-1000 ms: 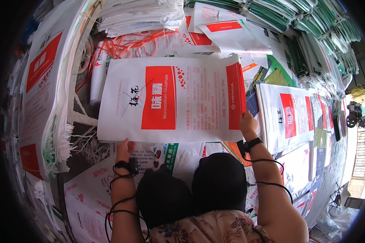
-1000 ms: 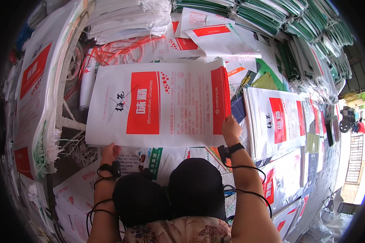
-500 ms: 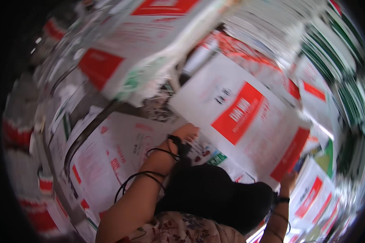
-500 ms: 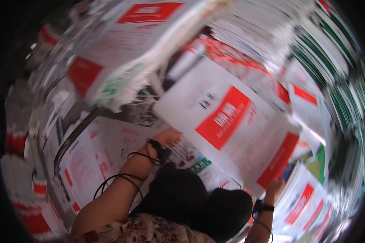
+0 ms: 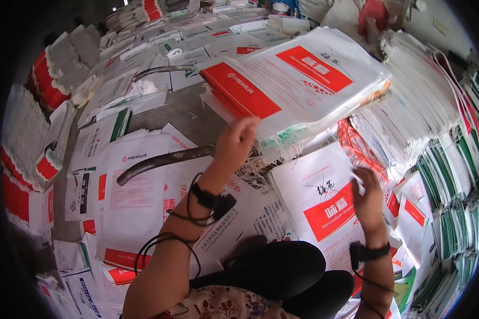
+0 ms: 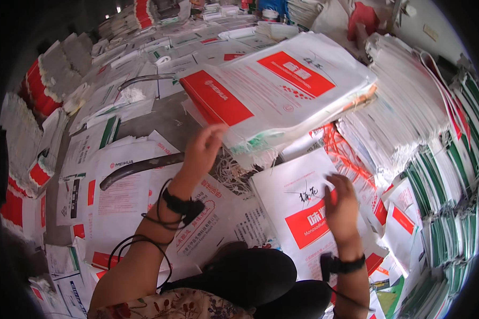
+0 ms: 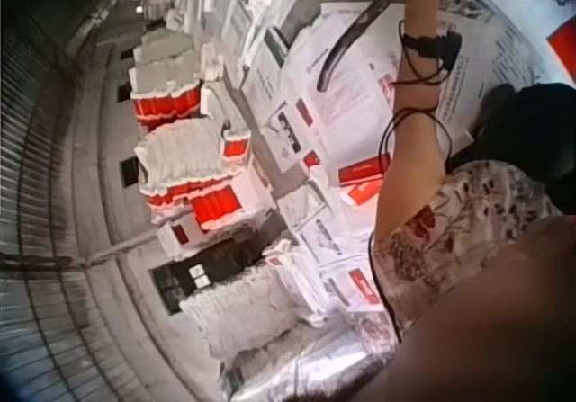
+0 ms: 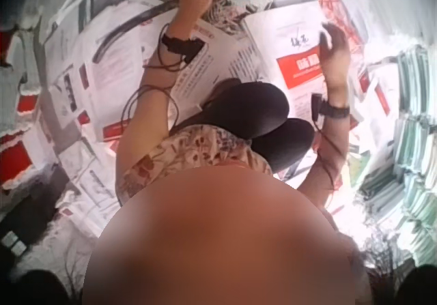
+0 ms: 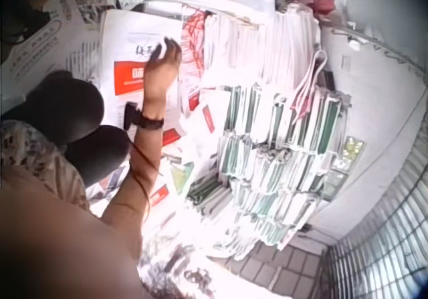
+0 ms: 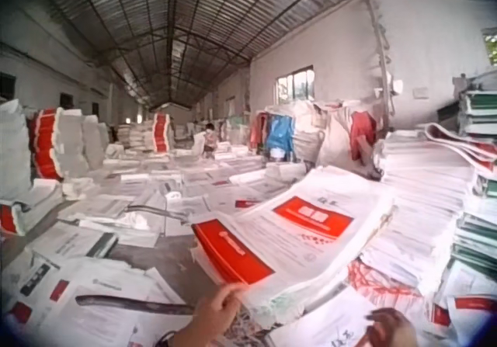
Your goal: Sorting and stacking large printed packaging bags on a factory floor.
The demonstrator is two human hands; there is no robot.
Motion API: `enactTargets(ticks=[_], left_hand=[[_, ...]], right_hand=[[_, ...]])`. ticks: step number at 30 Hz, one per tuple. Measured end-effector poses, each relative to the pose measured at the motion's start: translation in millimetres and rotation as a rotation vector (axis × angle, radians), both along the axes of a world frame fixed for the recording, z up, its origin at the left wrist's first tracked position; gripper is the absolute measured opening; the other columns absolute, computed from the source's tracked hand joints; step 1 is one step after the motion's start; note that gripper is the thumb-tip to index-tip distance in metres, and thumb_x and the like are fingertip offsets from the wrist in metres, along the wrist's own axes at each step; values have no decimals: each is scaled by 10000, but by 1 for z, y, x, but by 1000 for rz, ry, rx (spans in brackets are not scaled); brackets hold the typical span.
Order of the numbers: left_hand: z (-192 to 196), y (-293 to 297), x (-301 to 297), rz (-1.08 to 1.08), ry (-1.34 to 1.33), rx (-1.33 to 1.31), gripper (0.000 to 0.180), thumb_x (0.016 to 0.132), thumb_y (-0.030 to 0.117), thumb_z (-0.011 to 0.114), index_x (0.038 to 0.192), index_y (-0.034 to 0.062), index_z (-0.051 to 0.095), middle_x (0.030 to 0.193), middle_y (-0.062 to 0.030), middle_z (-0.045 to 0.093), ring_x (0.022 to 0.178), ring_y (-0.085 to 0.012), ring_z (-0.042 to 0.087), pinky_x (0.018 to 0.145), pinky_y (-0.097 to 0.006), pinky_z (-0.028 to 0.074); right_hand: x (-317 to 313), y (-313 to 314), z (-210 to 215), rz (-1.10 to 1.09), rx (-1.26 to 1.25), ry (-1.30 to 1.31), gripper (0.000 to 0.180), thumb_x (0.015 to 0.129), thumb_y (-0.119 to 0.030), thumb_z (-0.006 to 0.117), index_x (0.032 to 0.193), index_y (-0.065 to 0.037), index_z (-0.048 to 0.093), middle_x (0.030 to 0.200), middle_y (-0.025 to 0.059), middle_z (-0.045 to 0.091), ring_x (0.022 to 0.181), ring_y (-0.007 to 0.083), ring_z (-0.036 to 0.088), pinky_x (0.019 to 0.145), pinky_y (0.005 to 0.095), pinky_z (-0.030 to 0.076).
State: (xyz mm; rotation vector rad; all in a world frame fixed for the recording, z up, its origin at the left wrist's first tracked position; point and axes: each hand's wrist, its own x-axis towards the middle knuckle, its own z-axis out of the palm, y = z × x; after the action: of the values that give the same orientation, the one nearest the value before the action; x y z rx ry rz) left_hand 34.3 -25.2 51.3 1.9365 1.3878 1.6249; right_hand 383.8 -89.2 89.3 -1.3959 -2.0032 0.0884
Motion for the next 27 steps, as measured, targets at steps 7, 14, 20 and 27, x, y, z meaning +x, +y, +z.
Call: enactTargets(ticks=[7,14,20,27], left_hand=[[-36,62,-67,155,189,155,305,878,117,629,1177,60,618,1199,-152,589,1115,-344,561,931,-401,472],[-38,62,-64,154,53,76,370,851,94,633,1207,10,580,1234,-175,568,1133,-366,538,982,-420,444],[-46,61,-66,193,114,123,430,840,70,637,1246,-14,525,1264,-181,532,1173,-365,505,1007,-430,430],[-41,61,-63,172,161,123,439,845,67,617,1269,0,524,1293,-172,510,1188,-371,489,1020,-435,420]], right_hand=[[-185,103,5,280,142,-75,338,835,-238,692,1097,-30,645,1137,165,641,1052,370,597,912,438,489],[-217,124,7,203,2,-375,391,810,-293,706,1112,-52,647,1157,128,638,1079,337,585,896,448,485],[-219,130,6,264,96,-432,286,811,-230,682,1026,-45,647,1000,143,661,936,335,634,807,434,530],[-218,134,5,267,99,-571,347,830,-149,617,1160,-51,577,950,147,666,836,331,672,735,420,557]])
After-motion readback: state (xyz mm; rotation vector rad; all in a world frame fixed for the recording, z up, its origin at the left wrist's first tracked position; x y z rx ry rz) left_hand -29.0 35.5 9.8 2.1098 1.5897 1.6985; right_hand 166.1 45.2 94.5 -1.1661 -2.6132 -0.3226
